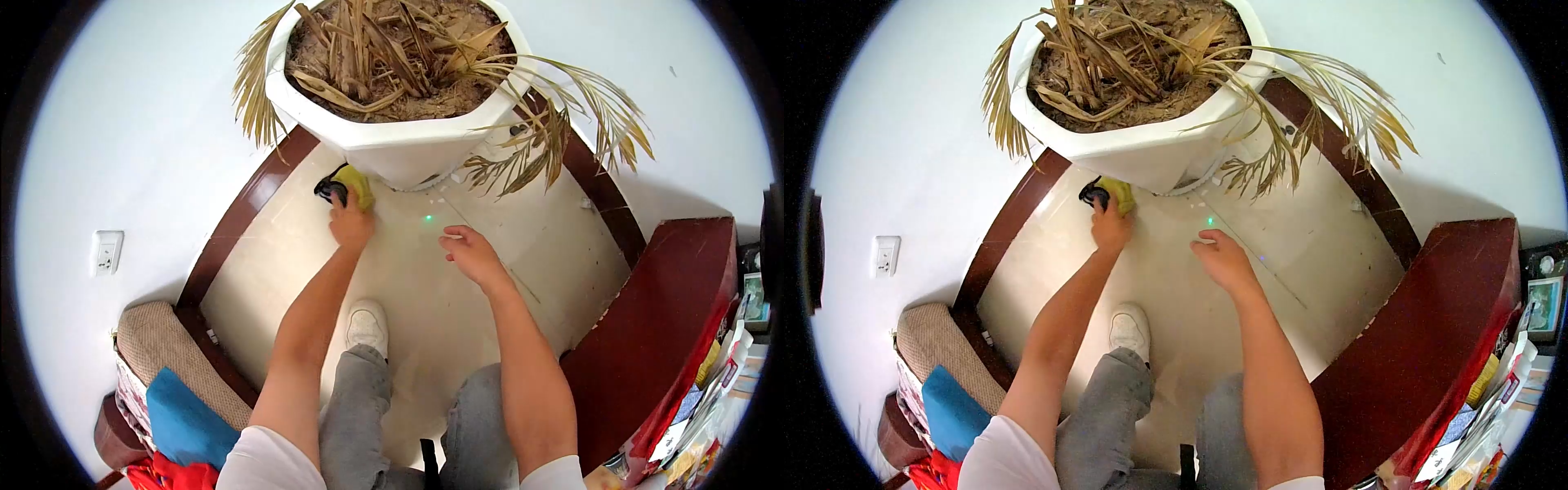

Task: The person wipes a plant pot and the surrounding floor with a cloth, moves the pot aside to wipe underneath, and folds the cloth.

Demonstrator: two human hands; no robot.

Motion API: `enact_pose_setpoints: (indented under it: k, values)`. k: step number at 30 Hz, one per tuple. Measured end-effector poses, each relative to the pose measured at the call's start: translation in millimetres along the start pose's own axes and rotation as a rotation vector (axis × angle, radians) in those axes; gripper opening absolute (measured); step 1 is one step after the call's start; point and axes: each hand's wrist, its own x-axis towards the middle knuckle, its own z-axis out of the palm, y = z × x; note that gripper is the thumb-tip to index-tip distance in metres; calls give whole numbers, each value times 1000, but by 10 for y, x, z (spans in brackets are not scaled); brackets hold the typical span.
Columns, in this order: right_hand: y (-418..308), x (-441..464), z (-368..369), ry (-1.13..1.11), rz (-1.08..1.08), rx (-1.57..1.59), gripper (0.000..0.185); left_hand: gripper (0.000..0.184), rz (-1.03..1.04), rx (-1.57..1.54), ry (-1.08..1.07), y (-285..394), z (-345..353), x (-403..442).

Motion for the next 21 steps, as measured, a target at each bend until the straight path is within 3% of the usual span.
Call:
enact_pose_setpoints:
  k: [3, 5, 8, 11, 14, 18, 21]
  values:
    - [37, 37, 15, -6, -16, -11, 57, 75, 135, -22, 82, 265, 491, -107]
    - [50, 50, 13, -3, -28, -19, 57, 70, 83, -71, 51, 565, 619, -323]
    - [35, 64, 16, -7, -10, -16, 56, 57, 130, -32, -136, 787, 570, -613]
    - [26, 28, 43, 14, -12, -56, 54, 46, 455, 85, -237, 912, 477, -942]
    - [-111, -142, -8, 45, -29, -160, 52, 40, 556, -1, -111, 944, 688, -1026]
    - [313, 167, 13, 114, -100, 20, 49, 34, 459, -211, -307, 855, 316, -926]
    - [157, 86, -22, 143, -97, 9, 47, 27, 411, -331, -191, 597, -105, -980]
